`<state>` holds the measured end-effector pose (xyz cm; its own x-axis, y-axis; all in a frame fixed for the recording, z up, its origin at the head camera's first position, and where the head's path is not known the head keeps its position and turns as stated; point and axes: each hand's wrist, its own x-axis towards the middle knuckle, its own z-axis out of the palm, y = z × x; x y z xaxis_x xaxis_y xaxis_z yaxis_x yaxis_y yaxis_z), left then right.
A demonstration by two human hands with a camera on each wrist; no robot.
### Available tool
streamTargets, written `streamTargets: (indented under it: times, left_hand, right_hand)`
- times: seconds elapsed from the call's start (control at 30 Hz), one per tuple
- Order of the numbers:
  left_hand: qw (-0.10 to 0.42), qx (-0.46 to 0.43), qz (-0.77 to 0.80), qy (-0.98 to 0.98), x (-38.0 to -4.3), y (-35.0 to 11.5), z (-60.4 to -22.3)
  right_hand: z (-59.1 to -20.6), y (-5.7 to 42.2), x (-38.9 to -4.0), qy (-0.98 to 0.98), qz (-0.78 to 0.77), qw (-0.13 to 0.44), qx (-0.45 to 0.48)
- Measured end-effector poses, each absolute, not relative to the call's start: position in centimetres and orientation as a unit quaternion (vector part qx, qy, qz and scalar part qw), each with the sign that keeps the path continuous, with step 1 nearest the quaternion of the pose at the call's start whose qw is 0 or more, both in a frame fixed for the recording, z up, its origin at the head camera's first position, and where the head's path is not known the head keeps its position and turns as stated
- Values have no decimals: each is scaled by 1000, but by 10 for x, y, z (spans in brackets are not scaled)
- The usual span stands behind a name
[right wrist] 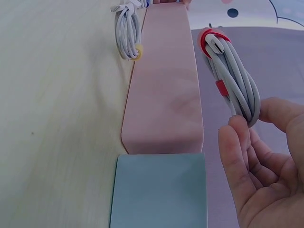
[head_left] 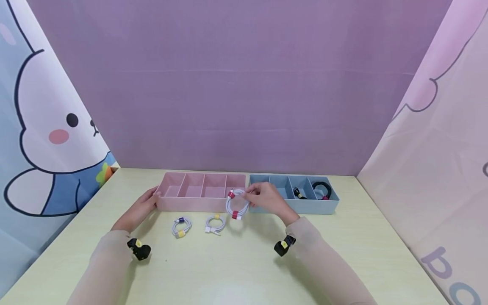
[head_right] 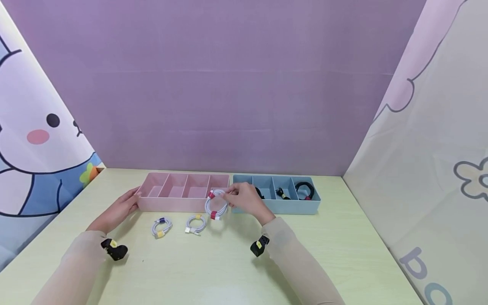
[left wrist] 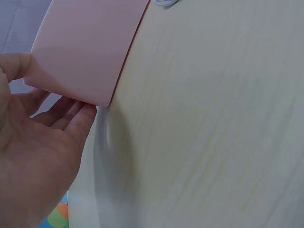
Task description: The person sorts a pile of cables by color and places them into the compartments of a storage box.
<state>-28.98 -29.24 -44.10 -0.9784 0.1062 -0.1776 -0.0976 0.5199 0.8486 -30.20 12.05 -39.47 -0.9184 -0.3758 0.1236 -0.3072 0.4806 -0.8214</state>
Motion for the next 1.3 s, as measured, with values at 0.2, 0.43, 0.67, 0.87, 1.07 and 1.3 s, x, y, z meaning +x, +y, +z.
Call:
streamTargets:
  times: [0.2,0.43,0.67,0.87,1.07,1.3]
  left_hand:
    - [113,-5,488,865,-289,-293,-441]
    - [111,-6,489,865,-290,-295,-443]
    - [112,-5,490,865,-290,-296,-443]
    - [114,-7,490,864,-290,-295,-443]
    - [111,-2,488,866,-290,-293,-442]
    - [104,5,487,867,-289,-293,-441]
  right_hand:
    - [-393,121,-307,858,-477,22,-191]
    - [-387,120,-315,856,-488,14,-169]
    - [-382,118,-321,853,-496,5,-162]
    - [-382,117,-326,853,-495,-2,-164]
    - [-378,115,-329,861,-482,-20,-159]
    - [-376,114,-334,864,-477,-17,-160]
